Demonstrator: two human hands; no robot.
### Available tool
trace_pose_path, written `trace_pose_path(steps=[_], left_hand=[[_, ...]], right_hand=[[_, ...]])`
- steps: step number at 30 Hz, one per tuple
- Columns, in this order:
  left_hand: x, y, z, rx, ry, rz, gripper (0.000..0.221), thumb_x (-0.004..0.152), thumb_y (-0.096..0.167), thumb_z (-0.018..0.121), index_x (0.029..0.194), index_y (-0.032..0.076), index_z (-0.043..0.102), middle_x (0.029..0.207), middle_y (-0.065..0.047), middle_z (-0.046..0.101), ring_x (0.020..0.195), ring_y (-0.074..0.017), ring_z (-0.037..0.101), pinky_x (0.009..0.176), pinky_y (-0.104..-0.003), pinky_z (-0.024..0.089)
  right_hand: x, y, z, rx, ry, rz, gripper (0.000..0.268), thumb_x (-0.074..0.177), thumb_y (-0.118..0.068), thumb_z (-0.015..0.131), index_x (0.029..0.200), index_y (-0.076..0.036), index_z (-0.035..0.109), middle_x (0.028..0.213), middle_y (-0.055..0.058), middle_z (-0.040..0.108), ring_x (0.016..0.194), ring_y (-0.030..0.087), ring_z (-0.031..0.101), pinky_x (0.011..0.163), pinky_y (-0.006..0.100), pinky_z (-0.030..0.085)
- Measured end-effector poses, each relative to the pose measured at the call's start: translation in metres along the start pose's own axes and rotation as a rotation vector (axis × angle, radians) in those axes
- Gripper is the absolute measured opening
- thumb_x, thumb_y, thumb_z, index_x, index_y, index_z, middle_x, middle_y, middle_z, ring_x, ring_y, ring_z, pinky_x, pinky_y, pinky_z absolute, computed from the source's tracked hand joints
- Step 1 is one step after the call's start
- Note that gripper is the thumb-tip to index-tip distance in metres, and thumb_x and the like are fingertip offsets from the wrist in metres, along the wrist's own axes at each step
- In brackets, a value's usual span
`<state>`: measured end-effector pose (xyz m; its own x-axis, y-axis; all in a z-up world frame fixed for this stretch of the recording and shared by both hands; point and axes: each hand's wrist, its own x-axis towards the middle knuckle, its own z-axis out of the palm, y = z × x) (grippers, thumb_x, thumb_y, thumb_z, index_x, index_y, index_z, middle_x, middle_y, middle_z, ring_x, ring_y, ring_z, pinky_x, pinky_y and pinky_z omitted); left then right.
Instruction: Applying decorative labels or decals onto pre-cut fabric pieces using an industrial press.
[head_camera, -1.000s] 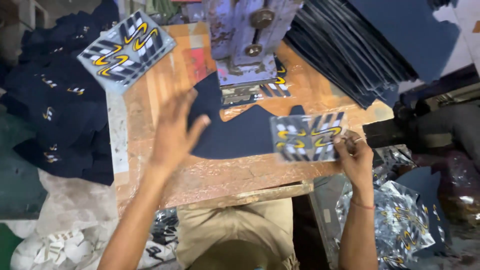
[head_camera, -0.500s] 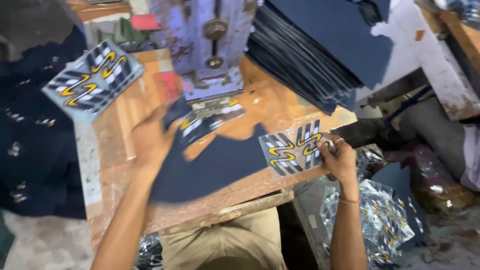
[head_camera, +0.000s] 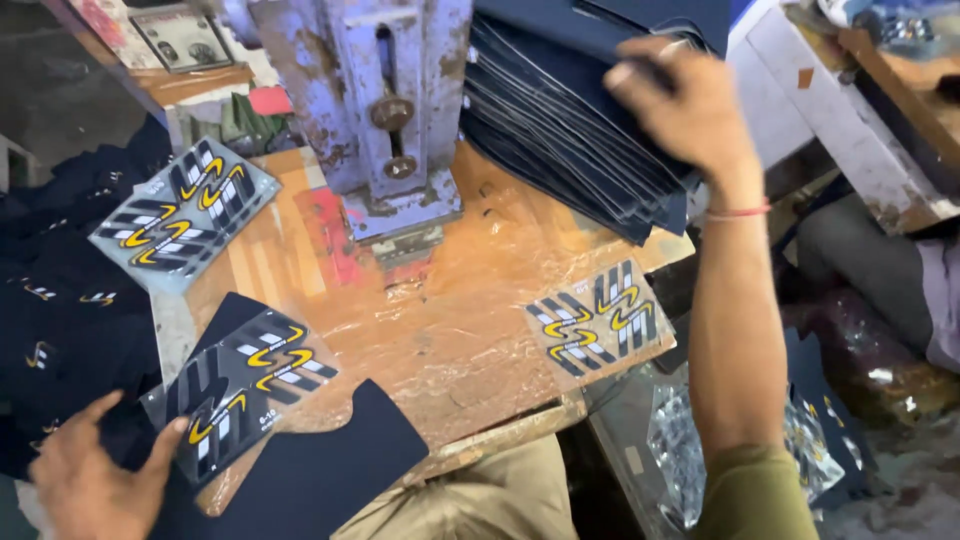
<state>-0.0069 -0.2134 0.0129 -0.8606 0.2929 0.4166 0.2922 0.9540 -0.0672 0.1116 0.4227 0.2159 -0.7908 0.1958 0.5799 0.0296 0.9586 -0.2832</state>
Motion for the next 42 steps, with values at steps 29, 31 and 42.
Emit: trace_pose_path(steps=[29,31,42], left_hand=[[0.098,0.206,0.020,-0.634,-0.111,0.286,0.099,0.065,0.065,0.087,0.140,0.008,0.057,0.120,-0.023,0.058,0.113,-0.0421,0.056,0.096,-0.053,0.046],[0.127,0.207,0.029,-0.648,-0.225,0.227,0.097,0.065,0.062,0.089,0.139,0.008,0.058,0.117,-0.022,0.060,0.114,-0.0413,0.057,0.098,-0.052,0.046],[0.133,0.224,0.023,-0.496,-0.457,0.201,0.103,0.061,0.062,0.086,0.142,0.007,0.056,0.133,-0.029,0.053,0.129,-0.0453,0.045,0.104,-0.061,0.035]], right_hand=[[-0.136,-0.101,0.183,-0.006,-0.332,-0.149,0.066,0.099,-0.048,0.062,0.142,0.002,0.059,0.149,0.030,0.050,0.143,0.048,0.041,0.119,0.052,0.031],[-0.116,-0.093,0.197,-0.056,-0.313,-0.164,0.065,0.100,-0.050,0.060,0.140,0.001,0.060,0.147,0.029,0.052,0.143,0.048,0.043,0.120,0.052,0.031],[-0.113,-0.073,0.190,-0.025,-0.259,-0.097,0.061,0.100,-0.049,0.063,0.131,0.004,0.066,0.140,0.023,0.063,0.135,0.039,0.054,0.121,0.053,0.029]])
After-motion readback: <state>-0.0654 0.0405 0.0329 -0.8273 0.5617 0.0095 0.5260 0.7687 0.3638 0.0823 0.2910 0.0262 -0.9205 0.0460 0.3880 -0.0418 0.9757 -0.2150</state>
